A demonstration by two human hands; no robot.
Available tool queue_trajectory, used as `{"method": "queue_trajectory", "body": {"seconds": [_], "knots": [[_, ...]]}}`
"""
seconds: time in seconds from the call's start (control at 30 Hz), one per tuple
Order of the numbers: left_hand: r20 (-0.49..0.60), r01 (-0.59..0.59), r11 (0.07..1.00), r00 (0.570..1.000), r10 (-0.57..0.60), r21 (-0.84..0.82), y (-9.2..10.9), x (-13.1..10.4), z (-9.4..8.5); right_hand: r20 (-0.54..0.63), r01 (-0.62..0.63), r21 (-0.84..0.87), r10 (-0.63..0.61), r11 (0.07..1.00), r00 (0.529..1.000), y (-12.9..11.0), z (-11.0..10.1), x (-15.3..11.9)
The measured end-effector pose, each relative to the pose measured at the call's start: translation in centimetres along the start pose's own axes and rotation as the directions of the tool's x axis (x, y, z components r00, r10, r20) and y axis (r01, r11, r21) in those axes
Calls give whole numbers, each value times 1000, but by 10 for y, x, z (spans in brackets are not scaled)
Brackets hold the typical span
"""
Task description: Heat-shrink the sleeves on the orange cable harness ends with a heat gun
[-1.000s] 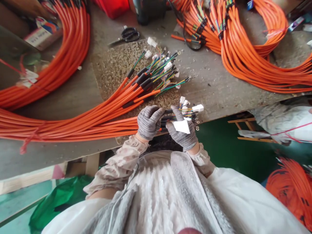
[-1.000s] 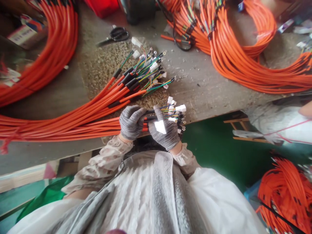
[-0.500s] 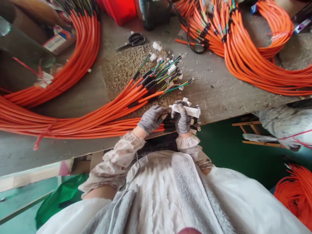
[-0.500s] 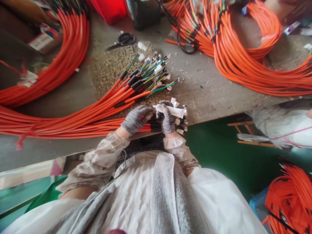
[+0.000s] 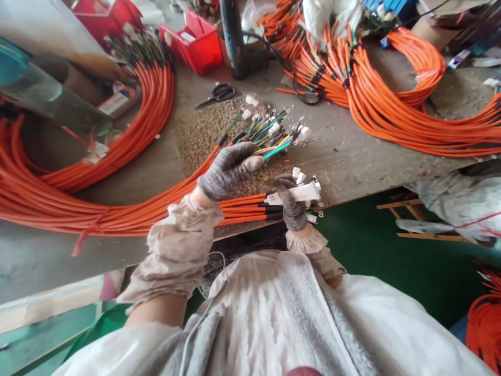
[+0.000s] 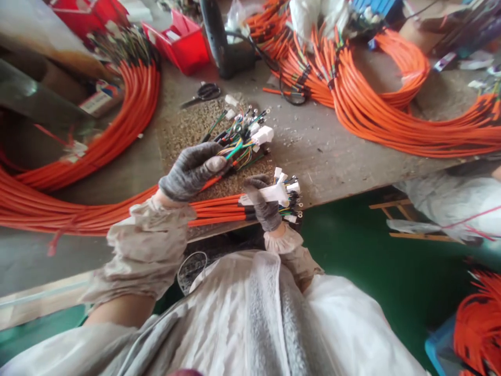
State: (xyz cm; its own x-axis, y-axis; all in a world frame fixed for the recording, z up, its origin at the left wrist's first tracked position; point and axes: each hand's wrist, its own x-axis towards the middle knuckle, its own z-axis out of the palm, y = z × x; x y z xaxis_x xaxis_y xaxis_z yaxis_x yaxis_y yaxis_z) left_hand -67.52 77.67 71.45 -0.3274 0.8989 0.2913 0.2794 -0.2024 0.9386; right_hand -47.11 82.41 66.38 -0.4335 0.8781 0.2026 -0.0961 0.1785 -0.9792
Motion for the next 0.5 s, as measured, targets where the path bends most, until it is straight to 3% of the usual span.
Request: {"method": "queue_trajectory", "body": {"seconds": [0.07, 0.17, 0.23, 0.33, 0.43, 0.5], "knots": [[27, -12, 1000, 1000, 12, -15, 18, -13, -1, -56, 165, -87, -171, 982, 984, -21, 5, 0], [28, -81, 997, 996, 81, -14, 30, -28, 10, -116, 390, -283, -435, 876, 893, -46, 11, 3], [-16, -124, 992, 992, 124, -38, 31, -37, 22, -89, 468, -342, -524, 815, 847, -54, 14, 3], [-220, -195, 972, 962, 164, -129, 30, -46, 35, -27, 577, -406, -640, 709, 768, -56, 19, -1], [-458, -264, 925, 881, 116, -273, 32, -46, 38, 10, 652, -479, -739, 587, 673, -55, 25, -8], [-538, -263, 919, 840, 69, -294, 34, -46, 35, 26, 648, -505, -740, 570, 672, -58, 30, -9]]}}
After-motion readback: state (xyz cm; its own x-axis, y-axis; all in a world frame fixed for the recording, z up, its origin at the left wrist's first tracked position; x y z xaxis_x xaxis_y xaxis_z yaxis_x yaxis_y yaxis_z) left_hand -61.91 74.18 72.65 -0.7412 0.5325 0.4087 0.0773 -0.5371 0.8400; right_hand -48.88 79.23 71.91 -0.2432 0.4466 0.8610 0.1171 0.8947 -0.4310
